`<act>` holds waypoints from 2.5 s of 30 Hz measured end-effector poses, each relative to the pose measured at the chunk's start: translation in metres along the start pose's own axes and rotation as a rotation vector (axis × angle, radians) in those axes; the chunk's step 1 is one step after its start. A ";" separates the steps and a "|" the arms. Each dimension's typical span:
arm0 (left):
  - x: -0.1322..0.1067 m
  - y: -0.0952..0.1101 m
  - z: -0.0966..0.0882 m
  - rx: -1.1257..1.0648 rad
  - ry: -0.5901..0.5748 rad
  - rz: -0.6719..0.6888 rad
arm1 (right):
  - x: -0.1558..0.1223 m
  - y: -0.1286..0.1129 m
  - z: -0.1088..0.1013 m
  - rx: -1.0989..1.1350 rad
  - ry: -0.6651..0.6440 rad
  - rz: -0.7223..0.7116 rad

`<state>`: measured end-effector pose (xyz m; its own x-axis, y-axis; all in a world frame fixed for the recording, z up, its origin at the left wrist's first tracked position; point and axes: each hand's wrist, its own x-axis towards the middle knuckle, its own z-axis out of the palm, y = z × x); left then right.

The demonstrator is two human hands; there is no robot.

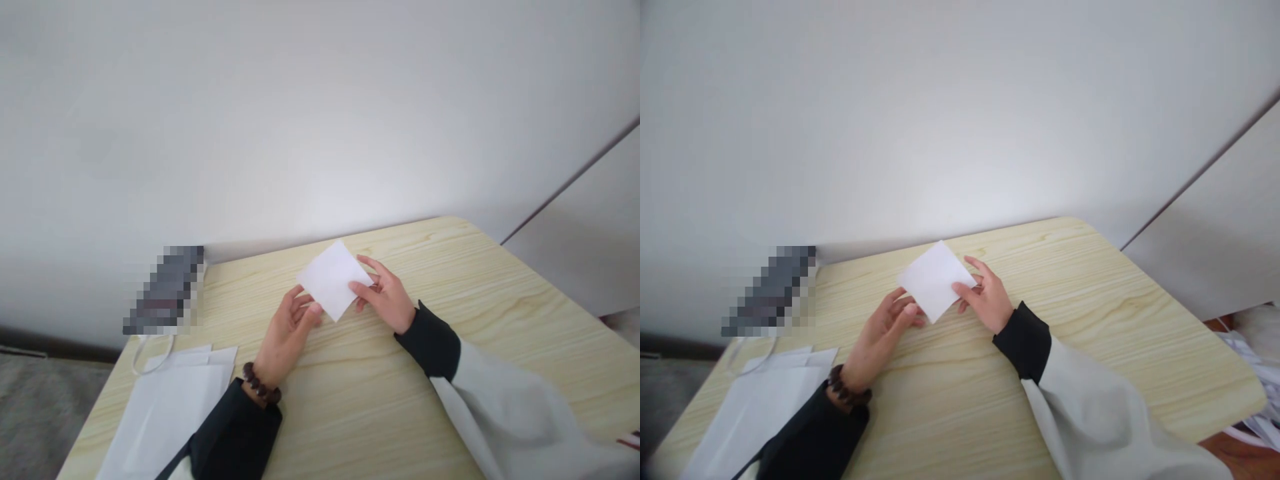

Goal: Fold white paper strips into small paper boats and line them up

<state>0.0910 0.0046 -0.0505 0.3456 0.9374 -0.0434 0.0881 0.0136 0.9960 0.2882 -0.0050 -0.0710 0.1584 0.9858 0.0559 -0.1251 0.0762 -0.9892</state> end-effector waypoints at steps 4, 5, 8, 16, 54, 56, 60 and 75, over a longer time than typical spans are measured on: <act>-0.002 0.000 0.001 -0.086 -0.043 -0.042 | -0.014 -0.004 0.016 -0.043 -0.157 0.074; -0.003 0.001 0.000 -0.076 -0.044 -0.050 | -0.016 -0.005 0.017 -0.074 -0.193 0.075; -0.005 0.005 -0.004 -0.018 -0.064 -0.095 | -0.019 -0.009 0.015 -0.124 -0.277 0.076; -0.007 0.006 -0.009 0.039 -0.082 -0.106 | -0.012 -0.008 0.002 -0.081 -0.435 0.133; -0.003 0.013 -0.009 0.052 0.045 -0.178 | -0.015 0.004 0.000 -0.312 -0.398 -0.017; -0.003 0.012 -0.009 0.058 0.047 -0.183 | -0.015 0.003 0.000 -0.307 -0.399 -0.013; -0.003 0.012 -0.010 0.054 0.034 -0.196 | -0.014 0.004 0.000 -0.288 -0.402 -0.003; -0.004 0.014 -0.009 0.054 0.061 -0.202 | -0.012 0.005 -0.002 -0.284 -0.430 -0.015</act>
<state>0.0826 0.0041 -0.0357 0.2591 0.9369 -0.2349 0.2004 0.1857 0.9619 0.2873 -0.0169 -0.0768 -0.2660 0.9620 0.0619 0.1548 0.1060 -0.9822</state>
